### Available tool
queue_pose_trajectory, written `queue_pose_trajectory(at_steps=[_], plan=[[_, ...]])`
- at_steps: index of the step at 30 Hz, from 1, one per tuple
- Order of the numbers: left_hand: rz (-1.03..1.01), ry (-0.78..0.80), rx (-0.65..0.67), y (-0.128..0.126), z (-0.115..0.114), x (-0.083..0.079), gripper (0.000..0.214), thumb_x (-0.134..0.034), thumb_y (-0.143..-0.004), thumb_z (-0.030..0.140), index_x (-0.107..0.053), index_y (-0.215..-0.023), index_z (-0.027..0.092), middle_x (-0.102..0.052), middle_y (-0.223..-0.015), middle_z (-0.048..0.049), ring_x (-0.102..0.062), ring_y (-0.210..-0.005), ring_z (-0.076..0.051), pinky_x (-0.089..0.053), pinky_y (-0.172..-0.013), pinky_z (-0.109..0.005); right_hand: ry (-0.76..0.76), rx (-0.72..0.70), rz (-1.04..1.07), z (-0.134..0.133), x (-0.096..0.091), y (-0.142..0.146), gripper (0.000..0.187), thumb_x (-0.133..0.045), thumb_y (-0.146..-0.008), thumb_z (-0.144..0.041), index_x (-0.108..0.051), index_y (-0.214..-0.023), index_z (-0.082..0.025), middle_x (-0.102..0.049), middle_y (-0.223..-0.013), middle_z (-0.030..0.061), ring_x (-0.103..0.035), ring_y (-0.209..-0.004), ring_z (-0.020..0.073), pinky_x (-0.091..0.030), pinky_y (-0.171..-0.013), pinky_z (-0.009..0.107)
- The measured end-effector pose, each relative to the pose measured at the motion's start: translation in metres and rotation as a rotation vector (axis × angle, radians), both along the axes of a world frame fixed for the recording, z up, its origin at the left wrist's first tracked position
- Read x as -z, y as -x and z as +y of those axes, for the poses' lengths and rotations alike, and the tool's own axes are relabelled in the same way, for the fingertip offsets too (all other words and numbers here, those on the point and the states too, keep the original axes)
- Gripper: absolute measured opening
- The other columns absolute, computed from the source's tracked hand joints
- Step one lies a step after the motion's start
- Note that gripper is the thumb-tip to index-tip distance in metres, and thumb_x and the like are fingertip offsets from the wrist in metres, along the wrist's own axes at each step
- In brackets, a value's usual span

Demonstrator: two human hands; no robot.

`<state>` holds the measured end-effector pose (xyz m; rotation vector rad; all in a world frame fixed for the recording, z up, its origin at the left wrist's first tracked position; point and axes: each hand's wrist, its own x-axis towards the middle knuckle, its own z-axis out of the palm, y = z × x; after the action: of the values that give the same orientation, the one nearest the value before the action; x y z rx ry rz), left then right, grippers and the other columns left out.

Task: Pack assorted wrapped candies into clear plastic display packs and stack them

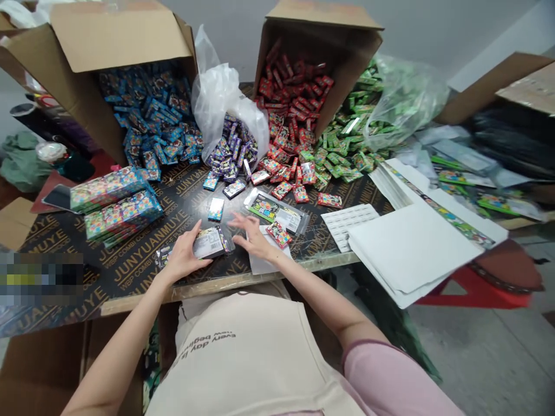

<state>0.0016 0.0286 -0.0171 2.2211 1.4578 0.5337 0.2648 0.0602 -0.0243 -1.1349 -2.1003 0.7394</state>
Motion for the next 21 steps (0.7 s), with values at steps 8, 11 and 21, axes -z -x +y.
queue_pose_trajectory(at_steps=[8,11,21], plan=[[0.106,0.029,0.033,-0.003,-0.004,0.020,0.100,-0.076,-0.066,0.033,-0.023,-0.150,0.024,-0.056,-0.125,-0.0117,-0.051,-0.115,-0.032,-0.039,-0.099,-0.047,-0.002,0.654,-0.506,0.108,0.020,-0.114,0.065,-0.058,-0.084,-0.047,-0.044,-0.137,-0.012,-0.054,-0.130,0.0247,-0.045,-0.120,0.0400,-0.031,-0.096,0.060],[0.110,0.014,0.038,-0.002,-0.005,0.025,0.094,-0.075,-0.067,0.035,-0.029,-0.148,0.024,-0.056,-0.127,-0.0121,-0.050,-0.117,-0.033,-0.037,-0.101,-0.049,0.014,0.534,-0.633,0.116,0.016,-0.134,0.042,-0.053,-0.088,-0.033,-0.055,-0.122,-0.009,-0.064,-0.113,0.0237,-0.057,-0.105,0.0344,-0.039,-0.089,0.045],[-0.643,0.307,-0.253,-0.053,0.000,-0.021,0.048,-0.071,-0.072,0.047,-0.068,-0.110,0.018,-0.070,-0.111,-0.0105,-0.063,-0.102,-0.025,-0.045,-0.094,-0.039,0.206,0.135,0.354,0.059,-0.038,-0.047,0.036,-0.057,-0.084,-0.045,-0.058,-0.112,-0.021,-0.068,-0.098,0.0039,-0.064,-0.080,0.0186,-0.053,-0.067,0.031]])
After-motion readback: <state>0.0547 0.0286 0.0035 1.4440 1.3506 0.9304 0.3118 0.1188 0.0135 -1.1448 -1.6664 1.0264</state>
